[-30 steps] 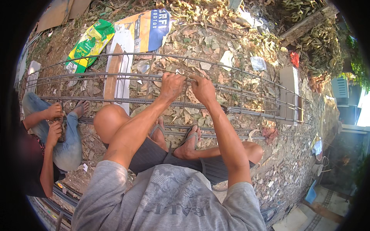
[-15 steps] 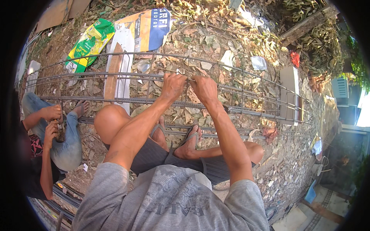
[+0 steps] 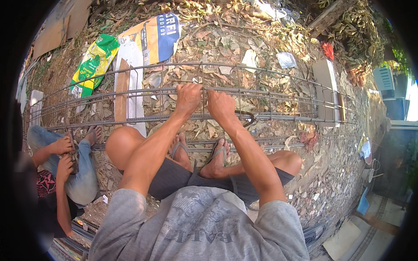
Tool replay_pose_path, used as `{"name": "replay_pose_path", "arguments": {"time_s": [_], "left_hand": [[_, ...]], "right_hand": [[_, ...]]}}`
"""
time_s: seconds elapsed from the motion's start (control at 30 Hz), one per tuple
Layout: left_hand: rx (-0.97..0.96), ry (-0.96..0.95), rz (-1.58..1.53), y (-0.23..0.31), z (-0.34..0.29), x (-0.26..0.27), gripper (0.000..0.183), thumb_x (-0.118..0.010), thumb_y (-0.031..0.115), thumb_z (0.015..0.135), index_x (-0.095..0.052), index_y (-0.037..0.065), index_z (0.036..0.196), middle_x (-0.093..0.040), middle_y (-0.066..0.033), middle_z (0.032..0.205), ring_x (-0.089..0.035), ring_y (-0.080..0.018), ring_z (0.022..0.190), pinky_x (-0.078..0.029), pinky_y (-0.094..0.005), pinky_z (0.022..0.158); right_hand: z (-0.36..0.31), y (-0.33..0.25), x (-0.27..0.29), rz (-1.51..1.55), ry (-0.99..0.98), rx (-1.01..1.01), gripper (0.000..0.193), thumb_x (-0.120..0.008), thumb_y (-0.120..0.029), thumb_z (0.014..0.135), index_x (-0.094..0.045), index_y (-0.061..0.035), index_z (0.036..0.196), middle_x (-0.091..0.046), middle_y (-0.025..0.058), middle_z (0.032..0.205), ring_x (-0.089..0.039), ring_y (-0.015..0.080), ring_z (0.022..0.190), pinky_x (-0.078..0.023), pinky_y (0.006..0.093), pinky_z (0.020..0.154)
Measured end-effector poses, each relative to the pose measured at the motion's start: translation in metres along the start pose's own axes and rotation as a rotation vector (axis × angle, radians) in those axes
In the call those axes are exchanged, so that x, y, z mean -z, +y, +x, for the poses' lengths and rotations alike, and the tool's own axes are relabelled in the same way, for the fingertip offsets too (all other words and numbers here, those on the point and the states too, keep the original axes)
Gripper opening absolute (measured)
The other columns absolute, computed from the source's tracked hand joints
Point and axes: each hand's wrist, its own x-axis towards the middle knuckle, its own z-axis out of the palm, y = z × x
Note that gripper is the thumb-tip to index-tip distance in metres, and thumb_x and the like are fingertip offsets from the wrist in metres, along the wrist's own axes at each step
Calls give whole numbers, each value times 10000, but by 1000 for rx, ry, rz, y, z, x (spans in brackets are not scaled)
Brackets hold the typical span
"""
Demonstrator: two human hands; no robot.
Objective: The person constructs a rebar frame by wrapping thin wire around the intersections of metal rods and tightening them using pliers.
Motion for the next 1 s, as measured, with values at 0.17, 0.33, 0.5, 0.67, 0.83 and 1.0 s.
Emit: {"name": "replay_pose_path", "arguments": {"time_s": [0.17,0.33,0.5,0.67,0.83,1.0], "left_hand": [[-41,4,-25,7,4,-3,63,-692,126,903,-697,83,949,-713,-79,884,-645,-274,895,-393,-462,879],[-13,20,-23,0,1,1,162,-711,139,908,-735,85,1059,-734,-75,959,-664,-265,960,-386,-451,925],[-14,24,-36,6,2,-3,150,-707,144,901,-725,85,1038,-721,-85,917,-665,-277,951,-382,-460,928],[3,-18,-17,4,3,-1,155,-711,162,894,-734,83,1025,-732,-93,940,-667,-282,950,-379,-457,920],[99,-121,-103,4,10,4,154,-721,174,881,-738,63,986,-750,-101,982,-678,-298,959,-381,-454,926],[-22,21,-88,3,9,8,186,-760,151,848,-762,44,1001,-748,-149,889,-698,-328,848,-467,-449,824]], "right_hand": [[-3,6,13,91,-79,-63,235,-576,-239,992,-711,-126,1147,-739,207,904,-726,406,893,-567,518,793],[-84,-15,27,102,383,425,250,-732,-195,895,-694,-115,1129,-701,103,1050,-643,308,1052,-472,446,898],[-165,69,0,518,386,-435,268,-793,-267,900,-716,-48,1035,-663,76,849,-611,181,679,-494,373,645],[-145,112,-3,584,569,-473,338,-788,-302,898,-752,-2,1049,-642,114,759,-616,237,635,-489,406,624],[-130,126,-14,711,503,-508,354,-778,-266,905,-730,43,1071,-658,119,824,-621,221,693,-487,385,657],[-121,131,-9,814,880,-523,276,-781,-190,925,-693,59,1008,-618,74,848,-563,154,721,-461,327,659]]}}
